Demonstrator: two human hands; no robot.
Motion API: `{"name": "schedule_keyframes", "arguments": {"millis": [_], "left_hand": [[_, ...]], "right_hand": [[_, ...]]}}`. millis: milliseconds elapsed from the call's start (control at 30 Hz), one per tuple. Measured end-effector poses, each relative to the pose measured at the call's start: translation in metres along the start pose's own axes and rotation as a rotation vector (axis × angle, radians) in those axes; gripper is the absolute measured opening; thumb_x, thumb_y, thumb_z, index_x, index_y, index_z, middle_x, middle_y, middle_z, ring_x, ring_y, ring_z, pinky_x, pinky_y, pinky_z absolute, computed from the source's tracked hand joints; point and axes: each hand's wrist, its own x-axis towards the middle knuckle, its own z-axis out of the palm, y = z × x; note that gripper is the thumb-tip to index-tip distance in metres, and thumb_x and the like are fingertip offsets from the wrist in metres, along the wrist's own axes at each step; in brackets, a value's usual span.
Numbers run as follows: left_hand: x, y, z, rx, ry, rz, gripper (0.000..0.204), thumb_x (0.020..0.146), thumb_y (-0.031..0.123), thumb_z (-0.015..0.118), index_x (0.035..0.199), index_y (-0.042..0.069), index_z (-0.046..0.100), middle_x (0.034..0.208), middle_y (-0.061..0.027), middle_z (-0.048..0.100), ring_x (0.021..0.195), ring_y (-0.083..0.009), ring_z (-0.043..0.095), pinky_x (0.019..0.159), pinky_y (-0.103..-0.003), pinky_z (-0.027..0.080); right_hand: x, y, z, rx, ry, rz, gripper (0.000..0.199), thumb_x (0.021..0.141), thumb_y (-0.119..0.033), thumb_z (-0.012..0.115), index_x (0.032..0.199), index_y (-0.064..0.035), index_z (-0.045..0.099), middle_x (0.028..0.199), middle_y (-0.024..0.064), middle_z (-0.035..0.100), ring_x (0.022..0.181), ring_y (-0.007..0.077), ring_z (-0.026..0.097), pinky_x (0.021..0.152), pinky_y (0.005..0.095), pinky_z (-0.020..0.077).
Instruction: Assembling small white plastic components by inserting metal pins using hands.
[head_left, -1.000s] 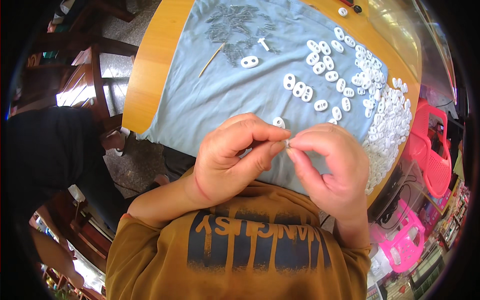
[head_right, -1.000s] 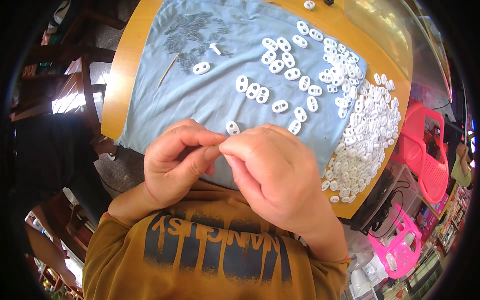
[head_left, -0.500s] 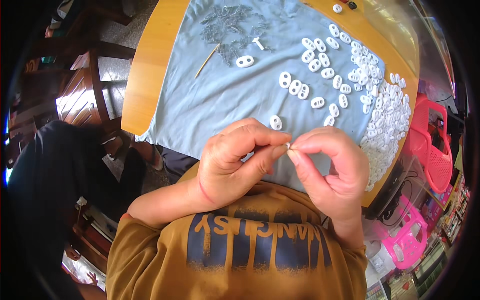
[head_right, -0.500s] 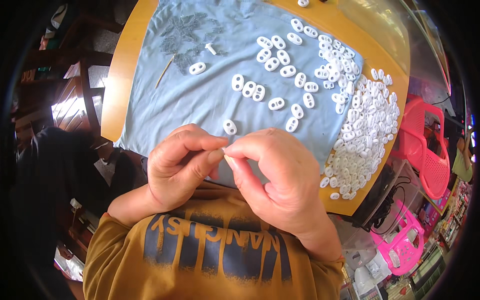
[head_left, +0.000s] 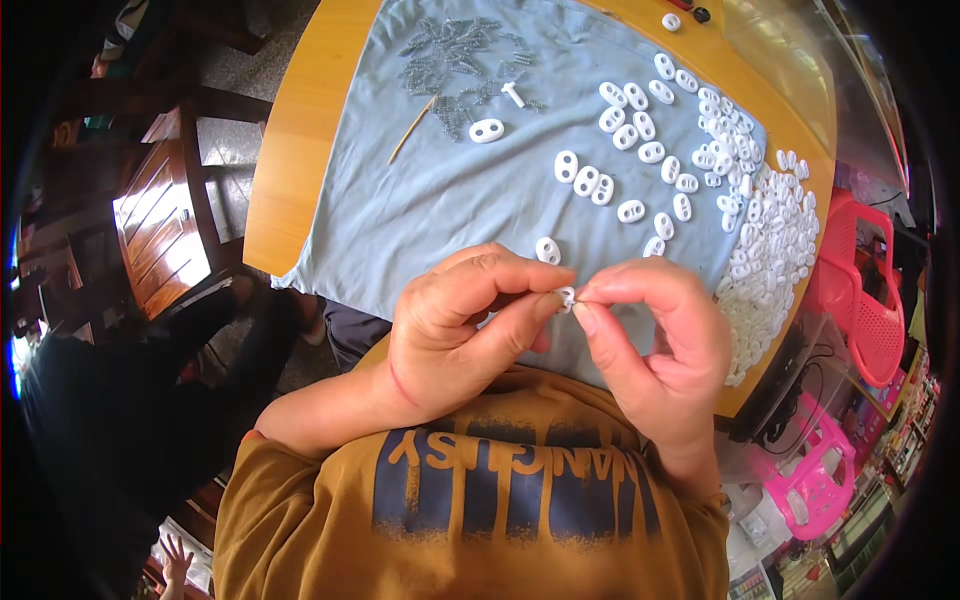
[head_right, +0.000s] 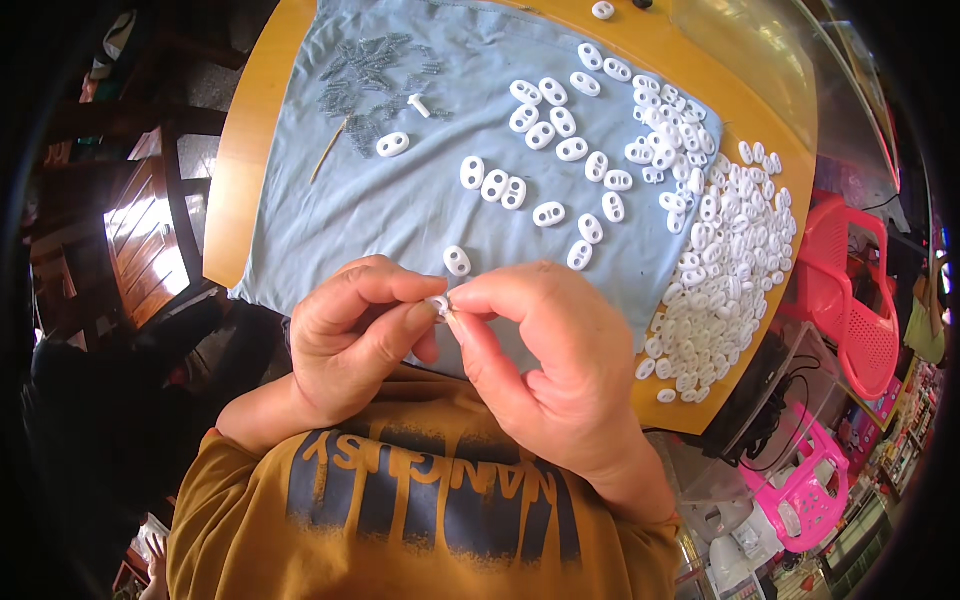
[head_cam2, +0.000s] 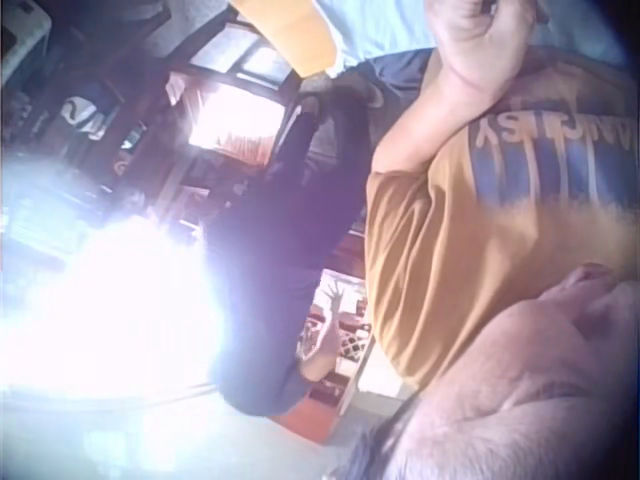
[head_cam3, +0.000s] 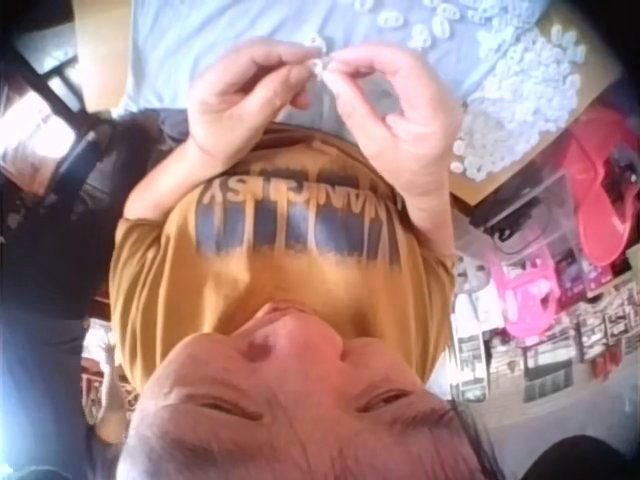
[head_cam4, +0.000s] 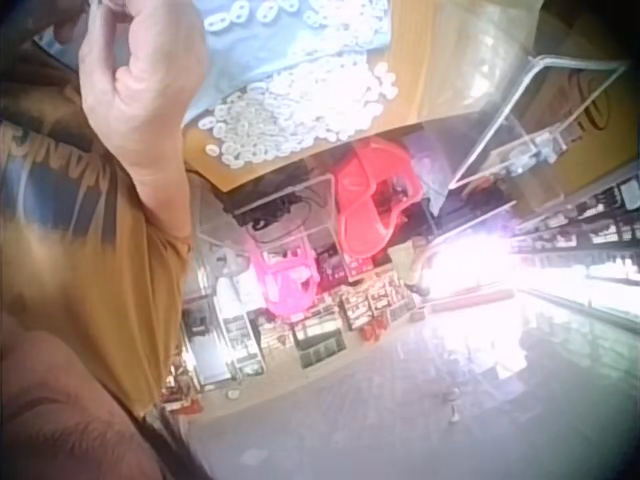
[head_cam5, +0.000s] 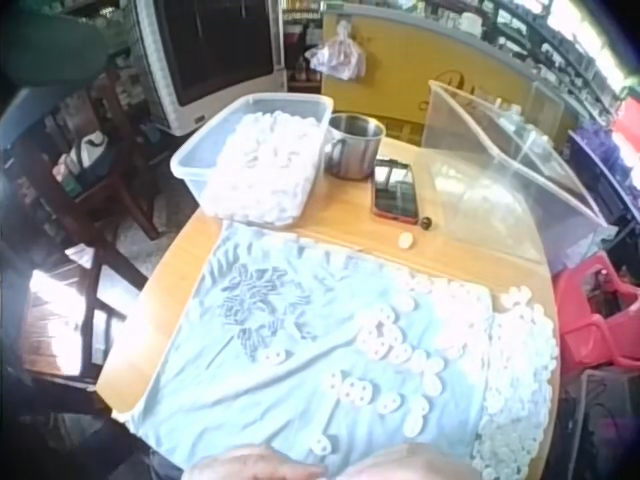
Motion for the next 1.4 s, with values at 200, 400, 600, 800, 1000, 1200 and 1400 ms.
{"name": "schedule_keyframes", "arguments": {"millis": [200, 400, 600, 800, 1000, 1200, 1400], "left_hand": [[-0.001, -0.003, 0.004, 0.137, 0.046, 0.061, 0.016, 0.081, -0.005, 0.061, 0.096, 0.000, 0.064, 0.077, -0.0065, 0.060, 0.057, -0.0089, 0.059, 0.049, -0.020, 0.045], [0.001, -0.006, 0.008, 0.072, 0.086, 0.030, 0.016, 0.082, -0.005, 0.061, 0.097, 0.000, 0.064, 0.078, -0.0055, 0.059, 0.056, -0.0078, 0.058, 0.049, -0.019, 0.045], [0.001, -0.007, 0.007, -0.069, 0.068, -0.054, 0.015, 0.083, -0.004, 0.060, 0.098, -0.001, 0.063, 0.080, -0.0048, 0.059, 0.058, -0.0071, 0.058, 0.050, -0.019, 0.044], [-0.001, -0.009, 0.009, -0.120, 0.044, -0.091, 0.015, 0.084, -0.005, 0.059, 0.099, -0.002, 0.063, 0.086, -0.0060, 0.058, 0.062, -0.0073, 0.058, 0.053, -0.017, 0.045], [-0.008, -0.016, 0.003, -0.014, 0.070, -0.018, 0.016, 0.085, -0.005, 0.058, 0.100, -0.003, 0.062, 0.086, -0.0063, 0.057, 0.062, -0.0081, 0.057, 0.053, -0.018, 0.045], [-0.007, -0.014, 0.006, -0.134, 0.094, -0.141, 0.015, 0.086, -0.003, 0.058, 0.101, -0.002, 0.061, 0.086, -0.0057, 0.059, 0.063, -0.0089, 0.057, 0.055, -0.018, 0.046], [-0.003, -0.012, 0.000, -0.256, 0.107, -0.165, 0.016, 0.088, 0.001, 0.057, 0.105, -0.002, 0.058, 0.088, -0.0067, 0.061, 0.067, -0.0097, 0.057, 0.060, -0.020, 0.047]], "right_hand": [[-0.003, 0.001, 0.004, 0.012, 0.005, 0.044, 0.017, 0.074, 0.007, 0.065, 0.087, -0.0018, 0.059, 0.076, 0.0084, 0.061, 0.066, 0.0204, 0.060, 0.059, 0.0273, 0.0458], [-0.006, -0.004, 0.006, 0.149, 0.044, 0.241, 0.013, 0.079, 0.004, 0.064, 0.090, 0.0005, 0.059, 0.079, 0.0071, 0.062, 0.069, 0.0137, 0.059, 0.064, 0.0241, 0.0469], [-0.007, -0.004, 0.003, 0.237, 0.017, 0.263, 0.013, 0.081, 0.002, 0.063, 0.093, 0.0012, 0.058, 0.081, 0.0068, 0.061, 0.072, 0.0130, 0.059, 0.066, 0.0238, 0.0474], [-0.009, 0.006, 0.006, -0.021, 0.020, 0.086, 0.009, 0.081, -0.002, 0.064, 0.089, -0.0014, 0.059, 0.077, 0.0095, 0.060, 0.066, 0.0205, 0.058, 0.059, 0.0286, 0.0450], [-0.013, 0.007, 0.022, -0.001, 0.067, 0.152, 0.009, 0.084, -0.006, 0.062, 0.079, -0.0041, 0.056, 0.065, 0.0064, 0.058, 0.055, 0.0214, 0.055, 0.051, 0.0309, 0.0426], [-0.014, 0.011, 0.024, 0.102, 0.095, 0.178, 0.008, 0.085, -0.007, 0.062, 0.081, -0.0039, 0.056, 0.064, 0.0071, 0.058, 0.053, 0.0192, 0.055, 0.050, 0.0289, 0.0421], [-0.004, 0.013, -0.010, -0.313, 0.056, 0.048, 0.013, 0.084, -0.009, 0.061, 0.095, -0.0027, 0.059, 0.073, 0.0093, 0.056, 0.065, 0.0261, 0.054, 0.059, 0.0349, 0.0422]]}}
